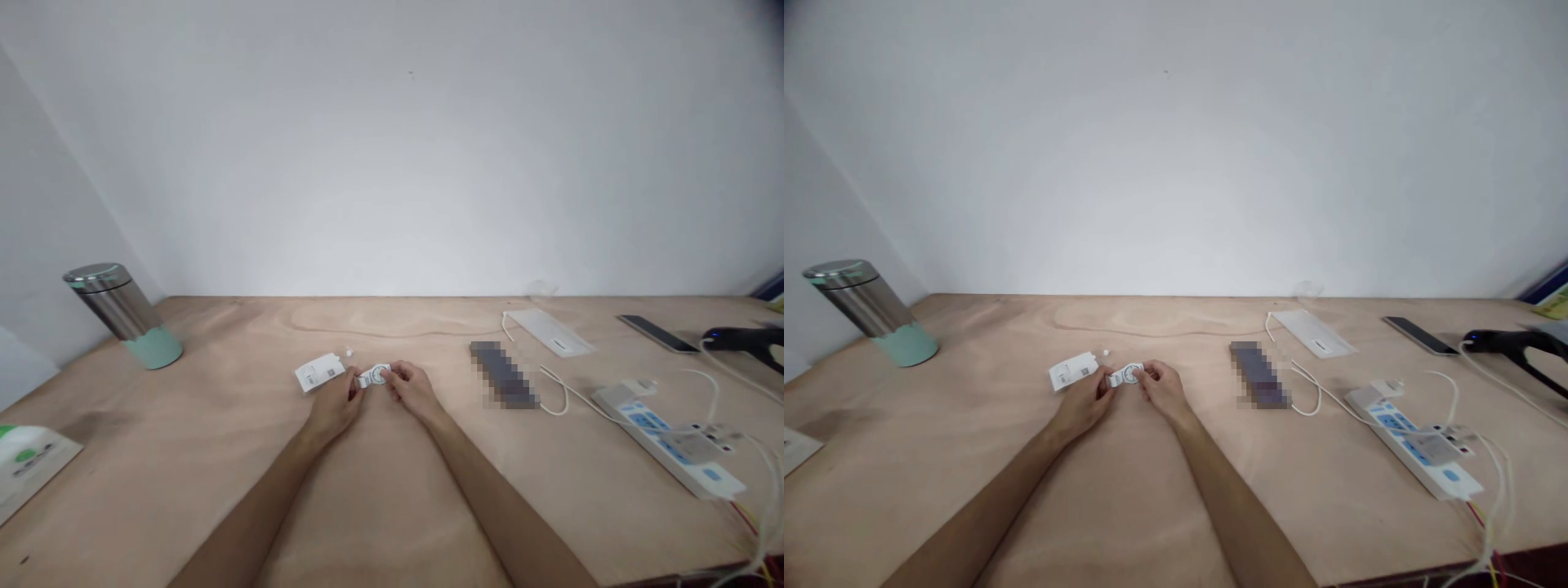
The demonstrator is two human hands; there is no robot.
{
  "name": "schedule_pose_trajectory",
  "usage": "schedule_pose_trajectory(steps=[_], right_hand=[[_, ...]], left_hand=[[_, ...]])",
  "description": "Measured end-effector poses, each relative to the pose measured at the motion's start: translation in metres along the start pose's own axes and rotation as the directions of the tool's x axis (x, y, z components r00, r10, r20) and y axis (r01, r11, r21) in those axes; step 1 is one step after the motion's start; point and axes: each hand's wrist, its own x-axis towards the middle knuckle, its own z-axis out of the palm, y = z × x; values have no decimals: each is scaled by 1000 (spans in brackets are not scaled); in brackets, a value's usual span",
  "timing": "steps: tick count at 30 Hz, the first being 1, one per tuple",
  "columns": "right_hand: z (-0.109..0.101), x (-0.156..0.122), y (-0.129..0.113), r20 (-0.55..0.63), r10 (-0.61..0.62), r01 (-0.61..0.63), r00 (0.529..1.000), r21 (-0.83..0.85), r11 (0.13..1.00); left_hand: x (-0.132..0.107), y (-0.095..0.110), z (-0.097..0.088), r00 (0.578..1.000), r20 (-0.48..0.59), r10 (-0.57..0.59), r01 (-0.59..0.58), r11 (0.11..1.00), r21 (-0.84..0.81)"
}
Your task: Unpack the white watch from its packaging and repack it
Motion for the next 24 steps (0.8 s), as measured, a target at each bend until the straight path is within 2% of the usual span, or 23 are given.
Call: schedule_pose_trajectory(steps=[9, 15, 20, 24], right_hand=[[1, -2, -4, -2, 0, 0, 1000, 117, 993], [-1, -1, -2, 57, -26, 22, 998, 75, 997], [-2, 2, 6, 67, -118, 117, 991, 19, 993], [3, 0, 5, 109, -107, 106, 988, 11, 994]], left_hand=[[-4, 4, 0, 997, 39, 62, -65, 993, 99], [-4, 6, 0, 996, 41, 82, -87, 982, 168], [-6, 11, 3, 965, 47, 257, -261, 947, 189], [-9, 15, 5, 962, 54, 267, -272, 948, 167]])
